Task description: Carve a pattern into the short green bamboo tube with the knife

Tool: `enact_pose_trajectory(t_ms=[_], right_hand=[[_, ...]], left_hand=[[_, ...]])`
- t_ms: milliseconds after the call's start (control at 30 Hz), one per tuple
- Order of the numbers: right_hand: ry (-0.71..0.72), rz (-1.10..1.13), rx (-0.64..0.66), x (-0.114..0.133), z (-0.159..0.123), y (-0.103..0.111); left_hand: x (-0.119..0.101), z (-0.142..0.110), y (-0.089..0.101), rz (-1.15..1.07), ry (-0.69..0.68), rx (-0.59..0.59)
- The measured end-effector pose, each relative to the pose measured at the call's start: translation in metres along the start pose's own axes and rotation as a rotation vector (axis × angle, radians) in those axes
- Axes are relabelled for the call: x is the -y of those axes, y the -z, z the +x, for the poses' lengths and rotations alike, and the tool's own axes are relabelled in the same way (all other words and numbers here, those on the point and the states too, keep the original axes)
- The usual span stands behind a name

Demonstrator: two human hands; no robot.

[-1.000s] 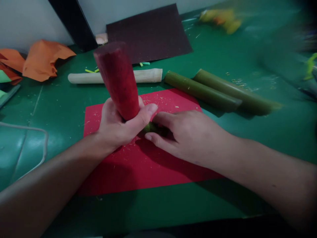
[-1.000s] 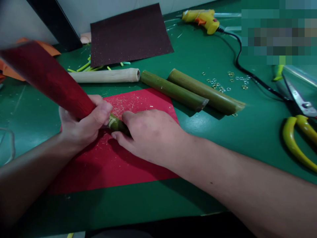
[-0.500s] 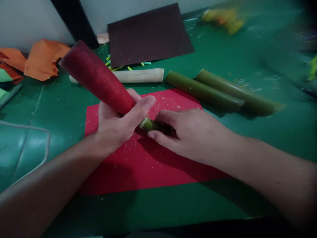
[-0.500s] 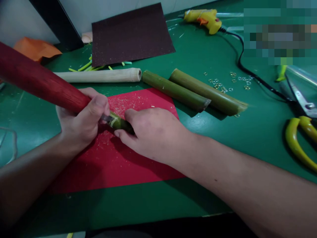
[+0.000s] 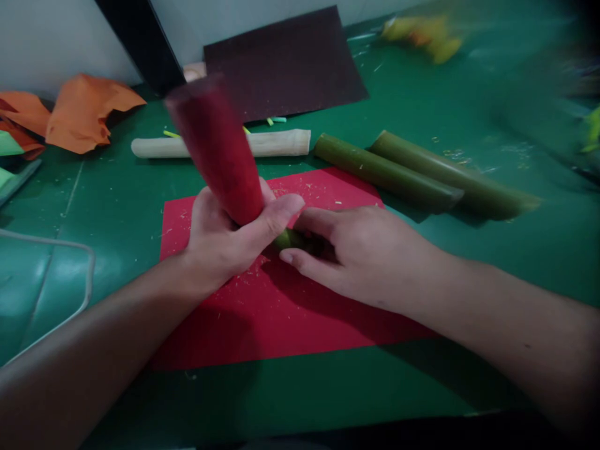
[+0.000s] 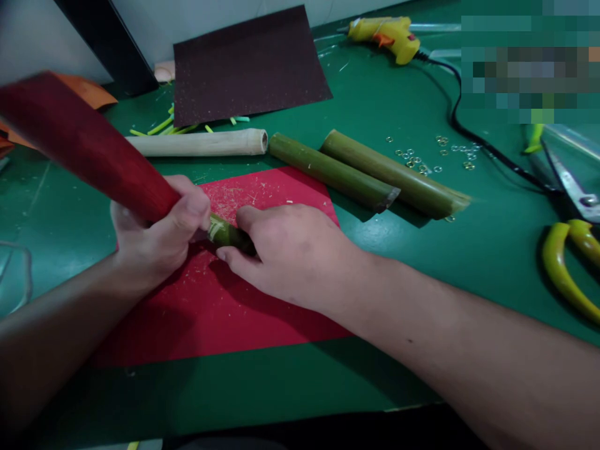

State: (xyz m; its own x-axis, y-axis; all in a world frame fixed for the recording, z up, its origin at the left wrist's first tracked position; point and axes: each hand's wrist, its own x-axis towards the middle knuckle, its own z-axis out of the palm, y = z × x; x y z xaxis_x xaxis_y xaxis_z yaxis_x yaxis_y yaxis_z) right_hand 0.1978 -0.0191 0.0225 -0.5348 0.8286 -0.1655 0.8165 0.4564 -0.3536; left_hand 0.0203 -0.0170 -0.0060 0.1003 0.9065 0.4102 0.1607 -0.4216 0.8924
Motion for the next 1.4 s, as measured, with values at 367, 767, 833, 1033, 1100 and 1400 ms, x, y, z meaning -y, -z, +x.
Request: enact_pose_trajectory(t_ms=[367,767,833,1033,1100,1400], right_hand=[[0.075,0.002,-0.063,-0.006,0.000,0.005],[0.281,0.036,-0.252,-0.023,0.006,0.000],[0.286,0.056,-0.256,-0.023,0.006,-0.001],[0.354,0.120,-0.241,-0.021,0.006,-0.002],[0.390,0.135,-0.247,-0.021,0.007,-0.004],[0.403,0.221,-0.181,-0.023,0.005,-0.002]], left_hand=[[-0.016,0.009,0.009,0.182,-0.060,-0.181],[-0.015,0.014,0.019,-0.047,0.216,0.112],[-0.013,0.012,0.018,-0.085,0.224,0.159],[-0.011,0.012,0.018,-0.118,0.259,0.170],[-0.013,0.011,0.017,-0.103,0.269,0.187],[-0.014,0.011,0.013,-0.179,0.246,0.249]])
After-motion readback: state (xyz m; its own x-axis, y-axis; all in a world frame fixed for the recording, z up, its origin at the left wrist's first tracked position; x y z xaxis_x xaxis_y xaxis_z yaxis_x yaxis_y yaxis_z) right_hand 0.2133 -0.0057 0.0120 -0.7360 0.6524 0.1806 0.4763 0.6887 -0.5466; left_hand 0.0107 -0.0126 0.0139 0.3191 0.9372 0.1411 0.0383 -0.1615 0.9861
